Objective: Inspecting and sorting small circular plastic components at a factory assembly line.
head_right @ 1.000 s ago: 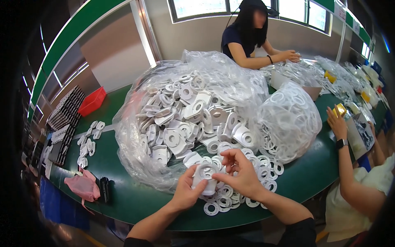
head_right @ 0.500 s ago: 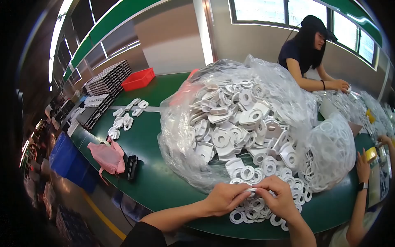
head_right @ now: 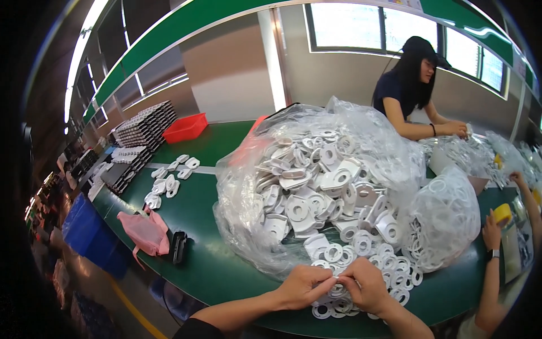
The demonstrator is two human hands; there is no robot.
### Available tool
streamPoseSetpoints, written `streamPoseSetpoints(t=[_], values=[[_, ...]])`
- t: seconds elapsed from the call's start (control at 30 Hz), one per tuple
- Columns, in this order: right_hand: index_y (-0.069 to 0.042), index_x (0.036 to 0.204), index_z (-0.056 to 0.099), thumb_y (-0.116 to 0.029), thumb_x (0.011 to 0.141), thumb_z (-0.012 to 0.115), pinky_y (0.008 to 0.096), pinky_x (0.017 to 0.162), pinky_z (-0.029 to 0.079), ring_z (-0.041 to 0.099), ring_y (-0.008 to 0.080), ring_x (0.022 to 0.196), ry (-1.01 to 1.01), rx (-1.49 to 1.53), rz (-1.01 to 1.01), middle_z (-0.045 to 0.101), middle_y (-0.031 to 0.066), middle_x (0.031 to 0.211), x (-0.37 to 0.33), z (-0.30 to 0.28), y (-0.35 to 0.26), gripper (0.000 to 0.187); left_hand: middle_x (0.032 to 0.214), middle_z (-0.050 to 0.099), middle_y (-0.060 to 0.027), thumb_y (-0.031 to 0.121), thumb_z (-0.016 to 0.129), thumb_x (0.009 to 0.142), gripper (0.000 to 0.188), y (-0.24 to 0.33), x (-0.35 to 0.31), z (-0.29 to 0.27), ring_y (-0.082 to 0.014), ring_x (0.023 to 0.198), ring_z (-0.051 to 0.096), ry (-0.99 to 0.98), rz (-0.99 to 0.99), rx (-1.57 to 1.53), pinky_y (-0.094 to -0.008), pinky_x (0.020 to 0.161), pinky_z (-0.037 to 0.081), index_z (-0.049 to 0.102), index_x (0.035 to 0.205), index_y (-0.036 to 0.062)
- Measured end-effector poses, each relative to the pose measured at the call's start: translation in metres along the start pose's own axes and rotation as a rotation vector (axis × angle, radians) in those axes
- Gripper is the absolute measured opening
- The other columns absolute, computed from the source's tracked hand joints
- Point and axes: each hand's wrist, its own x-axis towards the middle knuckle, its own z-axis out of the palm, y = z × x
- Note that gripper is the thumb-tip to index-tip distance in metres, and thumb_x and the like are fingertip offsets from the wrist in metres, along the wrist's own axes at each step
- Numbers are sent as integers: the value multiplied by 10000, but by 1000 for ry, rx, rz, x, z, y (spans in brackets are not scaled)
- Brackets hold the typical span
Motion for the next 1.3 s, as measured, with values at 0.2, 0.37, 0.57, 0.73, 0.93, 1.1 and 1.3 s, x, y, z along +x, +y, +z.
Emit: streamPoseSetpoints(t=[0.2,0.37,0.57,0.73,0.93,1.1,1.3], values=[[-43,781,591,-76,749,656,341,587,417,534,289,666,-27,-7,-1,553,110,726,3,1,3,79,622,507,-172,247,498,883,279,-7,-2,-3,-331,585,514,-70,-127,-57,-389,531,382,531,721,22],[-1,1086,526,-194,908,537,268,735,446,549,116,821,174,590,227,591,64,915,-5,4,4,263,858,598,-59,137,502,932,172,-4,-10,21,-80,730,536,158,-291,-640,-235,627,429,449,1064,41],[5,959,617,-130,850,612,254,709,450,581,129,783,171,353,312,636,82,865,-4,2,5,173,958,562,-43,75,554,892,277,-8,-15,24,-73,802,512,106,-206,-720,-212,698,416,408,1125,43],[6,941,620,-126,860,582,245,694,447,587,131,767,65,325,233,639,73,835,0,-3,0,159,864,545,-23,211,415,951,226,-7,-11,8,-85,788,468,7,-156,-518,-234,689,387,523,1009,21],[-6,934,631,-121,848,589,272,680,461,614,177,748,-7,245,163,645,104,819,2,-7,2,150,805,535,-65,208,408,949,250,-6,-5,-4,-117,733,469,-130,-237,-375,-254,670,391,547,962,0],[-10,924,631,-109,835,591,277,652,462,619,187,722,-88,198,162,644,99,797,1,-11,6,140,786,530,-84,206,413,948,242,-6,-1,-7,-142,732,481,-196,-176,-334,-280,682,407,544,960,3],[-16,921,626,-126,828,601,280,617,465,630,204,689,-62,96,103,647,108,767,2,-15,4,146,738,538,-156,210,431,937,229,0,-3,-2,-259,671,520,-149,-208,-162,-339,639,412,538,908,9]])
